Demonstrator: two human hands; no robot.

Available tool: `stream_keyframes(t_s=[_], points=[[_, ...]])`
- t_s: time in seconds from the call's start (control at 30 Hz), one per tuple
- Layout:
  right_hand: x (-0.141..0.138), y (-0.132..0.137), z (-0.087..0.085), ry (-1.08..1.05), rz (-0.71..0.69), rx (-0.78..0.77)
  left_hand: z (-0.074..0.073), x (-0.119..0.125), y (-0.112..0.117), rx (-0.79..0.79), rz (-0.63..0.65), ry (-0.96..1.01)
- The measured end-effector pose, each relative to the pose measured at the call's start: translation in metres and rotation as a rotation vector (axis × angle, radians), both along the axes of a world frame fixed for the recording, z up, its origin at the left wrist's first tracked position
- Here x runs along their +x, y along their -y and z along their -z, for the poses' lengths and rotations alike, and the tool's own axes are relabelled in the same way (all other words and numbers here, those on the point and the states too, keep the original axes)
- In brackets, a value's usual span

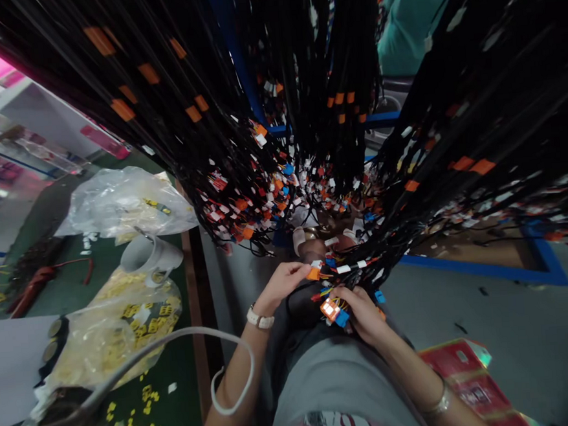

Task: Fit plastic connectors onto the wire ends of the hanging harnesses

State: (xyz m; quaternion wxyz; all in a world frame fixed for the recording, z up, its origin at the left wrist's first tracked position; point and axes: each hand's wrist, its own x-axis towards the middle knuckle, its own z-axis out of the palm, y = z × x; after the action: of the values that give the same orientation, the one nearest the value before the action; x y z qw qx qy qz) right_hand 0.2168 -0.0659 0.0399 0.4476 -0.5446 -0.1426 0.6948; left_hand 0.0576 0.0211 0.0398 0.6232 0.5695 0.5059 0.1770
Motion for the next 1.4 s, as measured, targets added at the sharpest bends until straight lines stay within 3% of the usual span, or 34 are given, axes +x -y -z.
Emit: stream_keyframes(t_s=[0.2,0.43,0.57,0.77,0.97,1.13,1.3,1.4], points=[[-0.001,-0.004,0.005,-0.204,0.024,0.043,-0.015,0.0,0.005,0.121,-0.105,-0.072],[-0.003,-0.011,0.014,-0.259,0.059,-0.026,-0.036,0.007,0.03,0.366,-0.071,-0.236],[-0.004,-0.011,0.019,-0.348,0.099,-0.092,-0.04,0.014,0.042,0.411,-0.032,-0.347],[-0.005,-0.014,0.019,-0.483,0.138,-0.208,-0.036,0.015,0.048,0.305,-0.084,-0.245],[-0.007,-0.021,0.014,-0.387,0.123,-0.256,-0.027,0.01,0.072,0.084,-0.331,-0.066],[-0.004,-0.023,0.017,-0.407,0.096,-0.192,-0.026,-0.009,0.106,-0.107,-0.286,-0.022],[-0.005,-0.024,0.025,-0.521,0.086,-0.16,-0.028,-0.02,0.125,-0.26,-0.374,0.076],[-0.005,-0.025,0.026,-0.533,0.107,-0.197,-0.044,-0.019,0.126,-0.25,-0.245,0.085]])
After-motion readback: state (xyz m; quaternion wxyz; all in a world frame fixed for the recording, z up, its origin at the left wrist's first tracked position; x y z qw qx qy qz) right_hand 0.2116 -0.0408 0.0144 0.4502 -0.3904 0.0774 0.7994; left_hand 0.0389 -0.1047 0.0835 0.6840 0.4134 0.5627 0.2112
